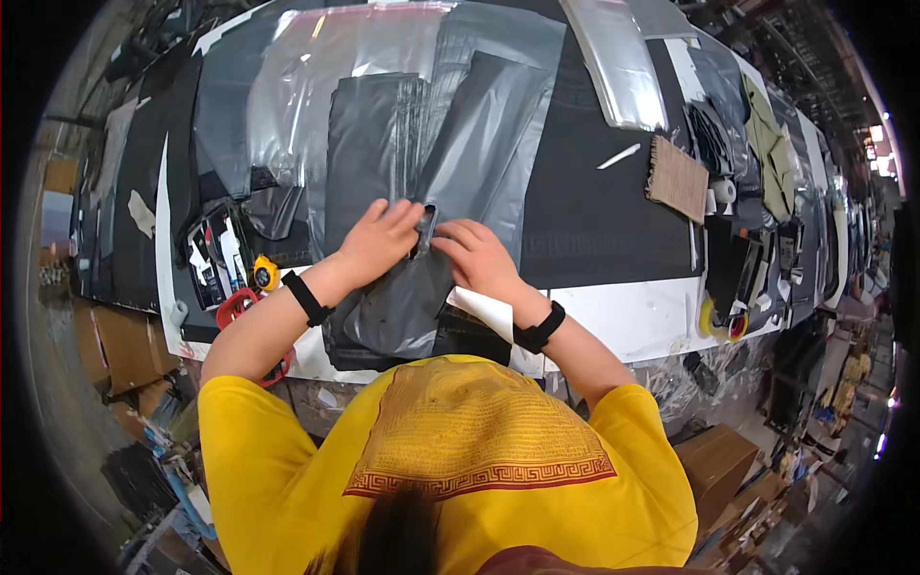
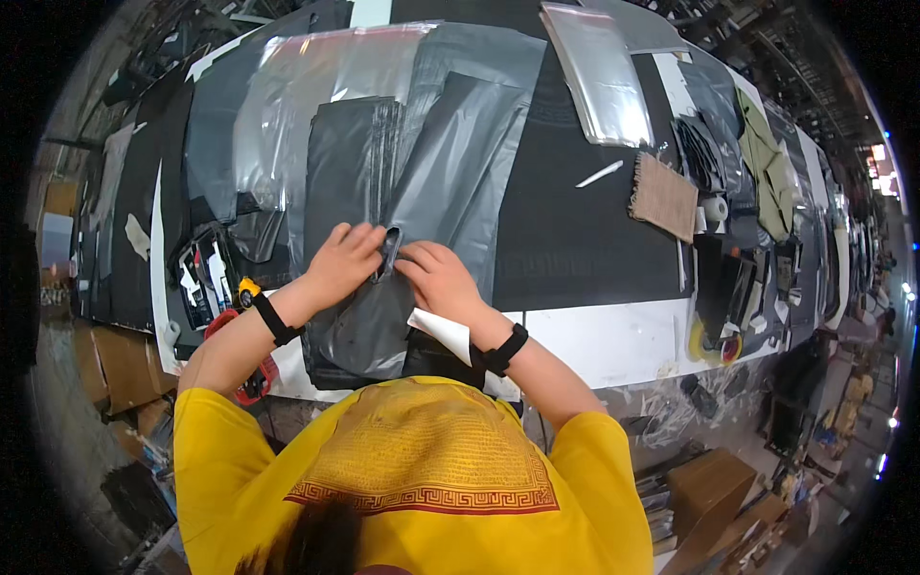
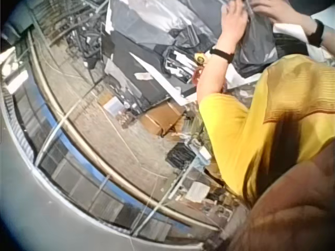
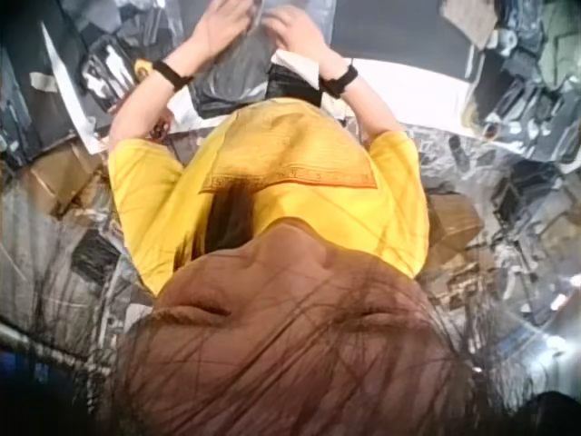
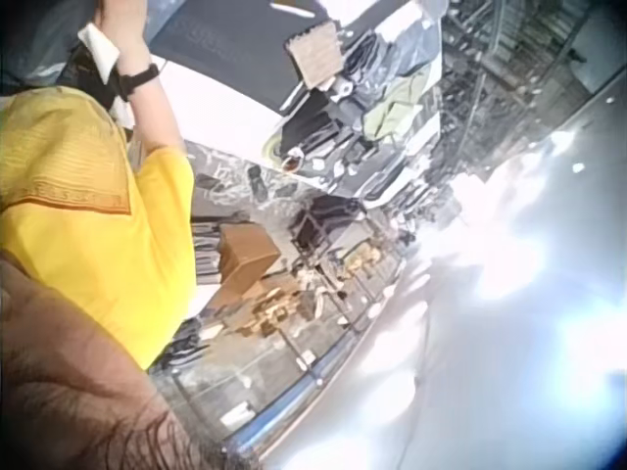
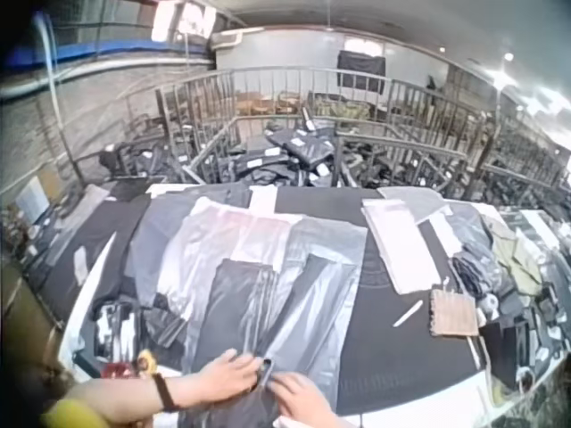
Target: The recorder rolls a red floor mat, places it inside a plastic sleeve, seals the sleeve with a label, and organizes the packed mats.
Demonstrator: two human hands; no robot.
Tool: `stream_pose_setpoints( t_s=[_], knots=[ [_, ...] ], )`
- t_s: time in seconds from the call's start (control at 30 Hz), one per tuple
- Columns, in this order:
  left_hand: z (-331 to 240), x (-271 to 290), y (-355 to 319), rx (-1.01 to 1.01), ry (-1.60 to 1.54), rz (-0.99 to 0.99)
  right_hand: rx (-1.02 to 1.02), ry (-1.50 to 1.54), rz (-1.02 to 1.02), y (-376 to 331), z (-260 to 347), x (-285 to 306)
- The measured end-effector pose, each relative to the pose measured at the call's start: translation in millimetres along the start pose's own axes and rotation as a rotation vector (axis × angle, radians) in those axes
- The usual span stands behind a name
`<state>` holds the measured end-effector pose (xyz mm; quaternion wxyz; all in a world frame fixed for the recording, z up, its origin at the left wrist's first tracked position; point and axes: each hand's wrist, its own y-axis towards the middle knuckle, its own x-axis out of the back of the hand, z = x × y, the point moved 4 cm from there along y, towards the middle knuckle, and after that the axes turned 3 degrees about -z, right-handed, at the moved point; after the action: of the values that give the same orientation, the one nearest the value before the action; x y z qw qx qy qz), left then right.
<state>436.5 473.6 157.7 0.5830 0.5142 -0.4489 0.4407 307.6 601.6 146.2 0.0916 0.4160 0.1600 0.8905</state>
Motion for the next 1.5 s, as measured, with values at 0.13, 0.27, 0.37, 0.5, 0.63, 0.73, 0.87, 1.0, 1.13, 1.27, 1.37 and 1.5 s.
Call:
stream_pose_setpoints(
  t_s=[0.13, 0.27, 0.37, 0.5, 0.63, 0.73, 0.87, 1.0, 1.13, 1.27, 1.37, 1.5],
  knots=[
    [4, -11, -21, 0.215, -0.251, -0.113, 0.067, -0.117, 0.085, 7, 7, -13],
    [1, -15, -22, 0.198, -0.248, -0.173, 0.038, -0.266, 0.211, 15, 7, -26],
    [-1, -11, -20, 0.135, -0.22, -0.205, 0.007, -0.315, 0.308, 25, 2, -34],
    [-4, -20, -29, 0.354, -0.475, -0.233, -0.017, -0.361, 0.423, 33, -7, -48],
    [-11, -30, -53, 0.982, -1.098, -0.284, -0.001, -0.254, 0.29, 26, -14, -50],
    [-34, -26, -54, 0.619, -0.755, -0.171, -0.021, 0.229, 0.285, 21, -20, -34],
    [-66, -32, -51, 0.426, -0.569, -0.074, -0.558, 1.063, 0.196, -18, -46, -24],
    [-82, -36, -50, 0.425, -0.58, -0.052, -0.724, 1.124, 0.004, -39, -42, -12],
    [-95, -38, -49, 0.523, -0.53, -0.042, -0.859, 1.259, -0.125, -54, -32, -15],
    [-97, -42, -45, 0.782, -0.678, -0.012, -0.816, 1.343, -0.198, -64, -18, 1],
    [-87, -50, -48, 0.906, -0.832, 0.023, -0.875, 1.266, -0.17, -70, -5, 11],
    [-110, -57, -46, 0.833, -1.003, 0.117, -0.914, 1.278, -0.008, -80, 17, 7]
  ],
)
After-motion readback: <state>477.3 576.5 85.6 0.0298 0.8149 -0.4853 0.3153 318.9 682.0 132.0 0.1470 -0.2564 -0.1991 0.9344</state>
